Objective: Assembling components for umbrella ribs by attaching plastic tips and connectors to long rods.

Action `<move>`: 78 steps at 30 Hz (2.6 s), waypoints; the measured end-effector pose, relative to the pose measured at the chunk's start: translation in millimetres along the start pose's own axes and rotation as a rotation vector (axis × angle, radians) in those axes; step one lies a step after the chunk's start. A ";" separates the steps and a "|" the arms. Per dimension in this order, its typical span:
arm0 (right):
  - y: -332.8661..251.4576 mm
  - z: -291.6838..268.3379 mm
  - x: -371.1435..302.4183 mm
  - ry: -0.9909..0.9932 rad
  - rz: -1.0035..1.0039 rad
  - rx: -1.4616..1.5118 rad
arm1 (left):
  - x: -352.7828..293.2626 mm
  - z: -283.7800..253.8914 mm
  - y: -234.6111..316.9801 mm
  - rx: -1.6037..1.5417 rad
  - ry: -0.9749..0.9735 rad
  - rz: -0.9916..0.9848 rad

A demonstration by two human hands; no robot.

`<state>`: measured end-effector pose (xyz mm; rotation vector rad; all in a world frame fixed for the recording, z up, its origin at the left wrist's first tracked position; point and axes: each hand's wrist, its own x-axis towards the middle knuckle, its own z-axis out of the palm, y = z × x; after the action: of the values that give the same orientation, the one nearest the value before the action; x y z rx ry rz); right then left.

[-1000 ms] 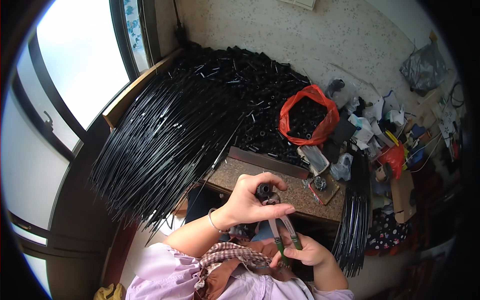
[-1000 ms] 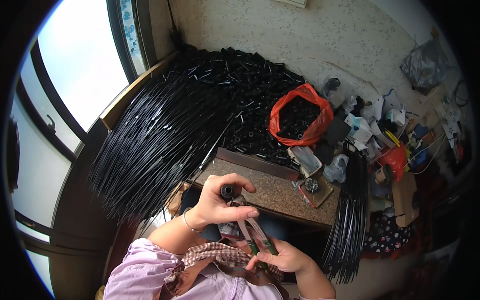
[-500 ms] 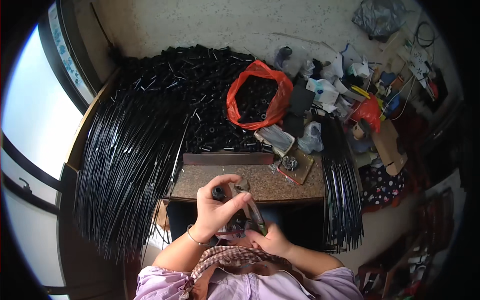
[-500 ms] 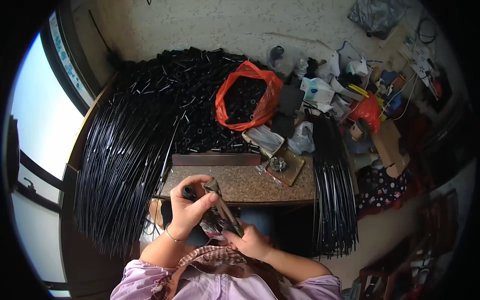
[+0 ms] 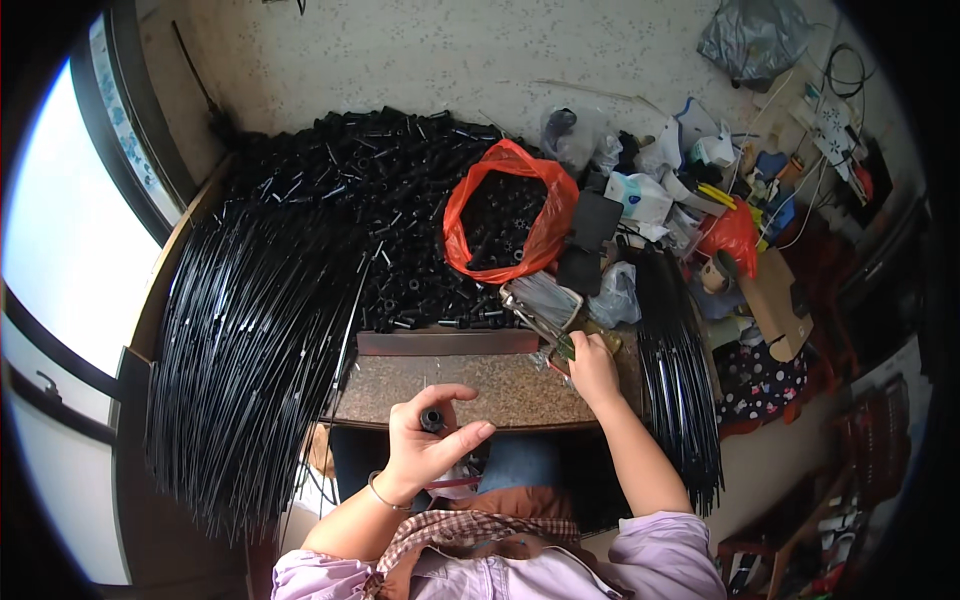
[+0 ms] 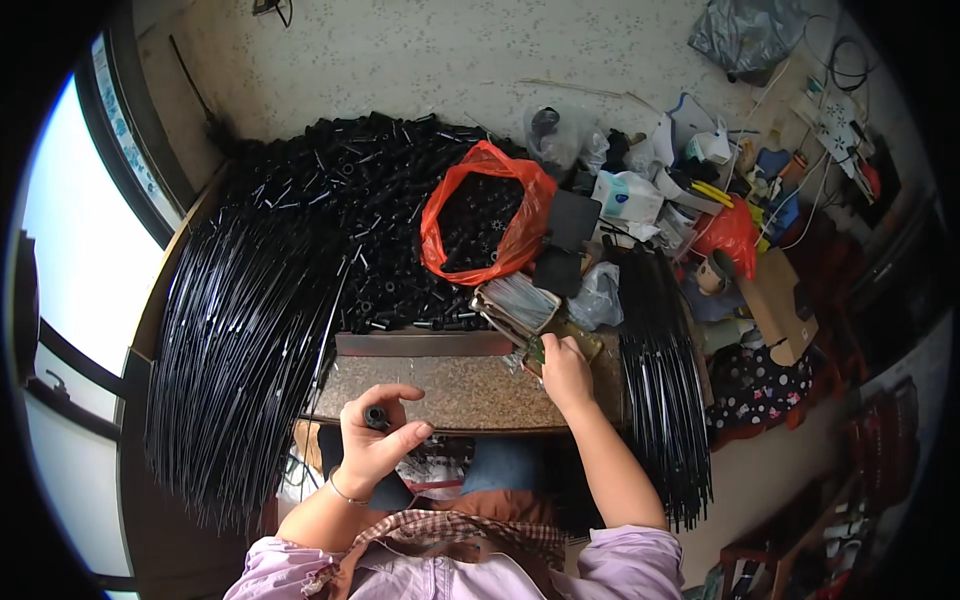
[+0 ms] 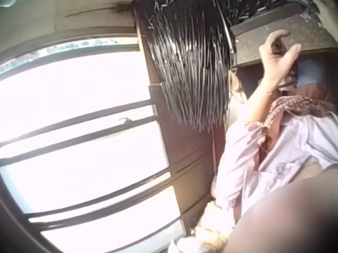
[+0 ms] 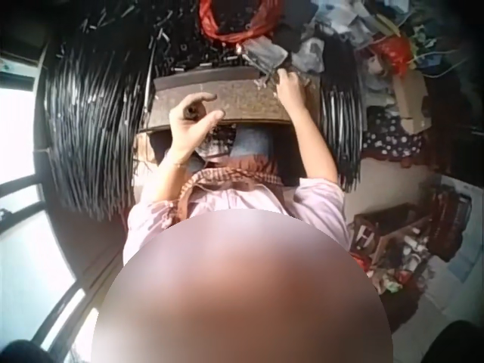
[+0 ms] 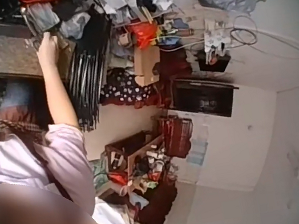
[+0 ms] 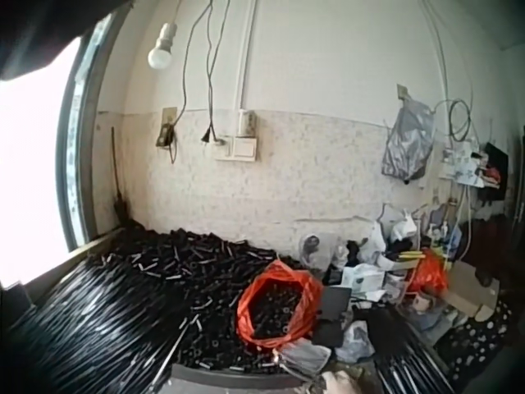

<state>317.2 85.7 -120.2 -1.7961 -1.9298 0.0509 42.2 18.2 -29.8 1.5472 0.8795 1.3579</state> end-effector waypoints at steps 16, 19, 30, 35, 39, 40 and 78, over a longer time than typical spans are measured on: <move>13.3 -0.1 -0.9 0.045 -0.160 -0.011 | -19.7 -11.1 6.3 -0.020 -0.004 -0.018; 1.0 -8.3 -7.7 0.225 0.073 0.247 | -23.7 -14.0 10.2 0.010 -0.088 -0.007; -176.7 -78.0 -90.2 -0.011 0.219 1.763 | -21.6 27.9 33.3 -0.015 -0.019 0.156; -194.5 -82.9 -98.1 0.004 0.187 1.757 | -32.1 18.3 39.5 0.019 -0.010 0.175; -198.8 -84.1 -100.8 -0.012 0.164 1.735 | -35.5 13.4 40.1 0.057 0.012 0.193; -201.7 -82.8 -100.3 -0.010 0.163 1.731 | -35.6 12.3 40.1 0.080 0.025 0.205; -155.0 -118.5 -121.1 -0.378 -0.210 0.451 | -13.6 -21.7 35.3 0.034 0.057 0.188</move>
<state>219.3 -84.5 -1.3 -1.3463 -2.1331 0.7386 17.4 -3.9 -1.5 1.6582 0.8109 1.5344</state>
